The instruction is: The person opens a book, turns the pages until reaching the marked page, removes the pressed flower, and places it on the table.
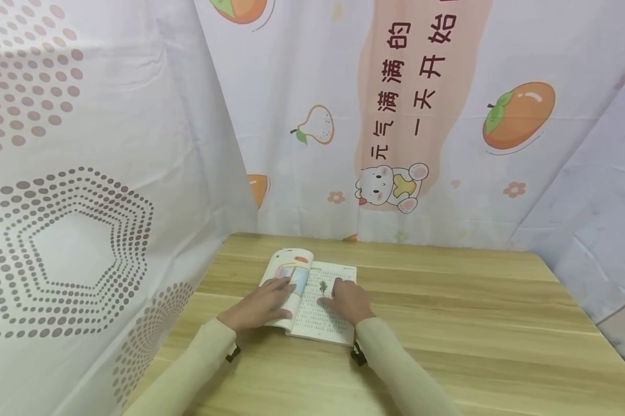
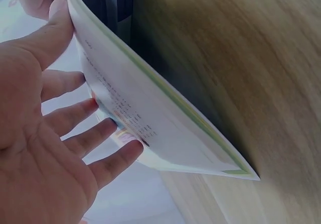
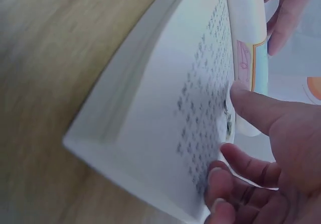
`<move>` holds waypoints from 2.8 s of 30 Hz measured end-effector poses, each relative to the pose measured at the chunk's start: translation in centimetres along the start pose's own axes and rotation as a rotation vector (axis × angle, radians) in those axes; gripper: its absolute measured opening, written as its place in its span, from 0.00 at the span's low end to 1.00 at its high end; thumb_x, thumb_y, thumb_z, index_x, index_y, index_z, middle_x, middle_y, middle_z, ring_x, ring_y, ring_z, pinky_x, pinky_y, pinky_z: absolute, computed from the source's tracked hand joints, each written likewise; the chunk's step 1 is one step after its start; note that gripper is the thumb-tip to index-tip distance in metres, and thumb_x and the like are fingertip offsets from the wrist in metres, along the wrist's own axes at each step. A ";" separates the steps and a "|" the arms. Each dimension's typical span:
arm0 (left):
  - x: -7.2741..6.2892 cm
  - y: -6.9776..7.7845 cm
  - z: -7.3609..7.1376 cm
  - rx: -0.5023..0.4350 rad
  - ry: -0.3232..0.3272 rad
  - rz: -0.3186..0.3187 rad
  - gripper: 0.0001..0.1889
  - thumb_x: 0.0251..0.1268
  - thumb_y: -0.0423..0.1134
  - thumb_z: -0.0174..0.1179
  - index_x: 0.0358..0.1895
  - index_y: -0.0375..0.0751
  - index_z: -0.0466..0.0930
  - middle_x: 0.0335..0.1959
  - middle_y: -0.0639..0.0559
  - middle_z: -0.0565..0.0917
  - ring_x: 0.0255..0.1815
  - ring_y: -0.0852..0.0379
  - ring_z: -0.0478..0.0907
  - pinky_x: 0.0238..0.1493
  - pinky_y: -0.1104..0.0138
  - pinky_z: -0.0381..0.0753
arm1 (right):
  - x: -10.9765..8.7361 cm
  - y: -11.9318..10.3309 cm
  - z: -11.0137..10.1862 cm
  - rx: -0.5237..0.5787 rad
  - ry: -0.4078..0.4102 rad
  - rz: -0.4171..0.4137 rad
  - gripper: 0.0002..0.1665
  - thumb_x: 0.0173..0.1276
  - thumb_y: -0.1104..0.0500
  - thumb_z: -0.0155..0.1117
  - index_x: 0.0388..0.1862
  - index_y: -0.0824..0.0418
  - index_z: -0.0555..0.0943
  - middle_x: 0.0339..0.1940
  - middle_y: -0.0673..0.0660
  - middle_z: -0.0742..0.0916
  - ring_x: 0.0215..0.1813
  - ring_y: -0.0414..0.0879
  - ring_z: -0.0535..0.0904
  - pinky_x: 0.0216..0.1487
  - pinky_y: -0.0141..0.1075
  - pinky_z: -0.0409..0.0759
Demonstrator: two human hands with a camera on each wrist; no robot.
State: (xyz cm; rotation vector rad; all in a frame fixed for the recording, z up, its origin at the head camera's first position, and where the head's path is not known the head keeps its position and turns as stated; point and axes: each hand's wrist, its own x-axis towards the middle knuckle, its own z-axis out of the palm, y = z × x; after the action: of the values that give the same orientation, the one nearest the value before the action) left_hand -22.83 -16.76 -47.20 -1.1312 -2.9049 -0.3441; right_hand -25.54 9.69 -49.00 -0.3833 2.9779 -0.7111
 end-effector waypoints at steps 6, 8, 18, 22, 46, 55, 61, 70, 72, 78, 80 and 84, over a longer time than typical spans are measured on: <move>0.0 0.3 -0.4 -0.034 -0.036 -0.021 0.38 0.71 0.53 0.61 0.75 0.29 0.65 0.76 0.32 0.65 0.78 0.36 0.59 0.75 0.46 0.61 | 0.6 0.5 0.7 0.054 0.002 0.010 0.18 0.64 0.45 0.76 0.28 0.56 0.82 0.25 0.47 0.84 0.28 0.43 0.78 0.32 0.39 0.77; 0.0 0.3 -0.5 -0.032 -0.045 -0.029 0.39 0.72 0.53 0.61 0.75 0.29 0.64 0.77 0.32 0.64 0.78 0.36 0.59 0.75 0.46 0.60 | 0.7 0.8 0.7 0.077 0.000 0.016 0.15 0.64 0.48 0.76 0.27 0.55 0.82 0.25 0.47 0.83 0.28 0.43 0.77 0.32 0.39 0.76; 0.0 0.3 -0.6 -0.018 -0.038 -0.039 0.39 0.72 0.54 0.60 0.76 0.30 0.65 0.77 0.33 0.65 0.78 0.36 0.60 0.74 0.47 0.63 | 1.1 1.6 0.2 0.182 -0.021 0.030 0.08 0.66 0.57 0.75 0.28 0.57 0.87 0.27 0.48 0.86 0.31 0.42 0.78 0.35 0.38 0.77; -0.1 0.3 -0.5 -0.039 -0.037 -0.051 0.38 0.72 0.54 0.60 0.76 0.31 0.65 0.77 0.33 0.64 0.77 0.35 0.60 0.74 0.47 0.64 | 1.1 1.7 0.1 0.186 -0.034 0.004 0.07 0.68 0.58 0.73 0.29 0.57 0.87 0.29 0.48 0.87 0.32 0.42 0.79 0.37 0.39 0.78; -0.3 0.2 -0.5 -0.049 -0.030 -0.049 0.38 0.73 0.54 0.60 0.76 0.32 0.65 0.77 0.34 0.64 0.78 0.36 0.59 0.73 0.46 0.65 | 0.6 1.7 -0.2 0.192 0.018 -0.088 0.09 0.69 0.59 0.72 0.28 0.56 0.84 0.28 0.47 0.84 0.31 0.41 0.76 0.37 0.38 0.77; -0.4 -0.1 -0.3 -0.063 -0.022 -0.034 0.38 0.73 0.54 0.59 0.76 0.32 0.64 0.78 0.35 0.64 0.79 0.37 0.58 0.74 0.46 0.63 | 0.2 2.0 -1.0 0.209 0.020 -0.071 0.05 0.69 0.60 0.72 0.32 0.58 0.86 0.29 0.48 0.85 0.32 0.42 0.77 0.36 0.37 0.78; -0.6 -0.2 -0.3 -0.081 -0.009 -0.033 0.39 0.72 0.54 0.60 0.76 0.32 0.64 0.78 0.37 0.63 0.80 0.40 0.58 0.77 0.50 0.59 | -0.1 2.5 -1.4 0.202 0.034 -0.080 0.06 0.69 0.59 0.71 0.32 0.57 0.85 0.29 0.48 0.84 0.31 0.42 0.76 0.34 0.36 0.77; -0.6 -0.3 -0.3 -0.066 -0.009 -0.041 0.40 0.72 0.56 0.60 0.76 0.31 0.64 0.78 0.38 0.64 0.80 0.42 0.58 0.77 0.54 0.58 | -0.4 3.4 -1.8 0.200 0.040 -0.071 0.05 0.70 0.58 0.71 0.33 0.57 0.85 0.30 0.47 0.85 0.32 0.42 0.77 0.35 0.36 0.77; -0.7 -0.2 -0.3 -0.065 0.003 -0.034 0.39 0.72 0.55 0.61 0.75 0.30 0.65 0.78 0.37 0.65 0.79 0.41 0.59 0.77 0.53 0.59 | -0.6 3.5 -2.0 0.204 0.046 -0.074 0.05 0.70 0.58 0.71 0.34 0.57 0.85 0.30 0.48 0.85 0.33 0.42 0.77 0.35 0.36 0.77; -0.7 -0.2 -0.3 -0.055 0.024 -0.022 0.39 0.70 0.55 0.63 0.74 0.30 0.67 0.76 0.35 0.66 0.78 0.40 0.60 0.76 0.51 0.61 | -1.1 4.1 -2.9 0.231 0.041 -0.073 0.06 0.71 0.58 0.70 0.33 0.58 0.85 0.30 0.48 0.85 0.33 0.42 0.78 0.35 0.37 0.78; -0.7 -0.3 -0.2 -0.046 0.031 -0.017 0.39 0.69 0.55 0.63 0.74 0.30 0.68 0.76 0.35 0.67 0.78 0.40 0.61 0.76 0.51 0.62 | -1.3 4.3 -3.2 0.253 0.031 -0.069 0.07 0.72 0.58 0.69 0.33 0.58 0.85 0.30 0.49 0.86 0.33 0.43 0.77 0.35 0.37 0.77; -0.6 -0.6 -0.1 -0.036 0.024 -0.021 0.40 0.69 0.56 0.63 0.74 0.31 0.68 0.76 0.35 0.67 0.78 0.40 0.61 0.76 0.52 0.61 | -1.6 4.7 -3.7 0.288 0.041 -0.074 0.07 0.72 0.58 0.68 0.33 0.59 0.85 0.30 0.51 0.86 0.33 0.43 0.77 0.35 0.38 0.77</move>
State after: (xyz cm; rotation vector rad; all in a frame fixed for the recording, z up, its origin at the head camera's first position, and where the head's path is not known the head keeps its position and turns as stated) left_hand -22.80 -17.57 -47.28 -1.0933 -2.9037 -0.4089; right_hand -25.45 15.73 -47.81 -0.4654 2.8486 -1.1488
